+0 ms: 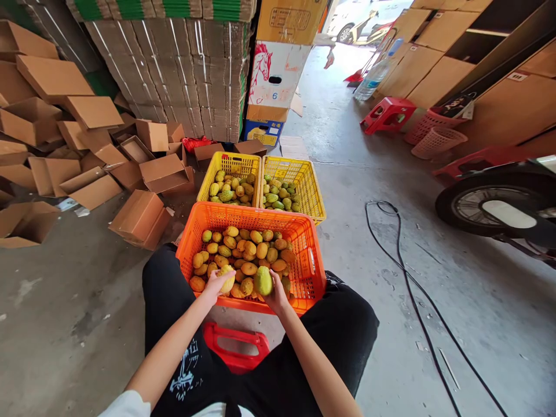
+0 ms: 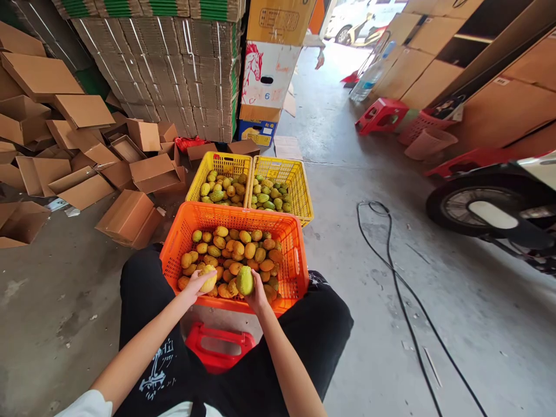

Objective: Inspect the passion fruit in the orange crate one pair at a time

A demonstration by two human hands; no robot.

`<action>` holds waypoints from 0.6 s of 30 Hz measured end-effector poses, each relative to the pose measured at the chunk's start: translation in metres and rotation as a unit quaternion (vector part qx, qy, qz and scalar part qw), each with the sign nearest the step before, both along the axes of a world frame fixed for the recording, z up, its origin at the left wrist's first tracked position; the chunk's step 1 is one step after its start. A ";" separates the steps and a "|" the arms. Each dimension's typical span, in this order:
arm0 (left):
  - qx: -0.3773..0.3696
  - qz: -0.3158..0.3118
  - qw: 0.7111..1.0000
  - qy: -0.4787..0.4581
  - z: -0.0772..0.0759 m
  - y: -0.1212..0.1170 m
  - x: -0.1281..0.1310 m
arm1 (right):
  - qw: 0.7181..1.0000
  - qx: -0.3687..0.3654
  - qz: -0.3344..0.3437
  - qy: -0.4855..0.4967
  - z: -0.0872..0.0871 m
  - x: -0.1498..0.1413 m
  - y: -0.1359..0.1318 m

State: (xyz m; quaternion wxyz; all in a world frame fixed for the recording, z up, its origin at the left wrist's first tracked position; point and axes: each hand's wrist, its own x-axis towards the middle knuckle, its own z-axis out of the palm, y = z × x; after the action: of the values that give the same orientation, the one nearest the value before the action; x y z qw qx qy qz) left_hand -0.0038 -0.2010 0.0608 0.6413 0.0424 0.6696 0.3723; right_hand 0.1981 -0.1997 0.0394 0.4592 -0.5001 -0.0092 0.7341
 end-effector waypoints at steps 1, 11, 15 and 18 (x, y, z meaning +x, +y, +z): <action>-0.002 0.003 1.000 0.021 0.000 0.000 0.000 | 1.000 0.000 0.003 0.000 0.001 0.000 -0.001; 0.002 0.007 0.999 0.035 0.002 0.002 -0.002 | 1.000 -0.016 0.010 -0.018 -0.003 0.003 -0.003; -0.015 0.010 0.999 0.034 -0.001 0.003 -0.002 | 1.000 -0.013 0.009 -0.013 -0.004 0.003 -0.001; -0.014 -0.006 1.000 0.027 -0.005 0.002 -0.003 | 1.000 -0.015 0.013 -0.011 -0.006 0.001 0.000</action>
State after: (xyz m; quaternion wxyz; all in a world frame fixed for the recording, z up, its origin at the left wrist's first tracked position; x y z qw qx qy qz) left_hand -0.0067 -0.1992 0.0555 0.6256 0.0477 0.6919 0.3572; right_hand 0.1989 -0.2000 0.0338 0.4422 -0.5146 -0.0099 0.7345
